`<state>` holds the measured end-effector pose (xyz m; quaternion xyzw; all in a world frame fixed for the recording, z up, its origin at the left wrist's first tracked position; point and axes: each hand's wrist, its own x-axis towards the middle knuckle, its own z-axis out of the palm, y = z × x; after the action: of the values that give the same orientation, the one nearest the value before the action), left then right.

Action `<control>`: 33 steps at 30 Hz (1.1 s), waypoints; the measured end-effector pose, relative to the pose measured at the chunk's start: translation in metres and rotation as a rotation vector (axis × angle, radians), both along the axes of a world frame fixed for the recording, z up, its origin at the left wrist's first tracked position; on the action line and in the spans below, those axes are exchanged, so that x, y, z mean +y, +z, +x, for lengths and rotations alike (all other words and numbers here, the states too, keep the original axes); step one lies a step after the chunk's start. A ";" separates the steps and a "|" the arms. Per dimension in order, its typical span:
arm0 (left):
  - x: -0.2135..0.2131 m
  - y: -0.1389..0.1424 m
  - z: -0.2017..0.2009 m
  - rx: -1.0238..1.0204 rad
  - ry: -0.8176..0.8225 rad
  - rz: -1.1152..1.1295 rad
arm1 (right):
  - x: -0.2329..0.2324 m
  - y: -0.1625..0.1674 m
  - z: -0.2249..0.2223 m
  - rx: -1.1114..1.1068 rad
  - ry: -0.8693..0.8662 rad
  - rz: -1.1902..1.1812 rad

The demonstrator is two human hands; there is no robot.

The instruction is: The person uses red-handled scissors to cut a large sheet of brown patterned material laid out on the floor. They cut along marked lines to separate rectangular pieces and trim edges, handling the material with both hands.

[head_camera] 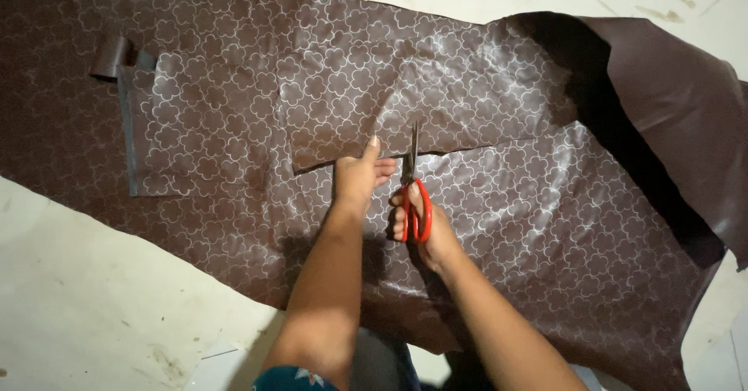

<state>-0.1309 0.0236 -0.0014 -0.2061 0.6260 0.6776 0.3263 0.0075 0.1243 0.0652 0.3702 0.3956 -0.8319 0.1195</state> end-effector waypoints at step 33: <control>0.004 0.015 0.003 0.024 -0.017 -0.086 | -0.018 0.002 0.001 0.047 -0.172 0.033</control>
<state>-0.1278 0.0276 0.0133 -0.2065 0.6601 0.6497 0.3154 0.0089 0.1060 0.0672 0.3852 0.3788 -0.8409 0.0320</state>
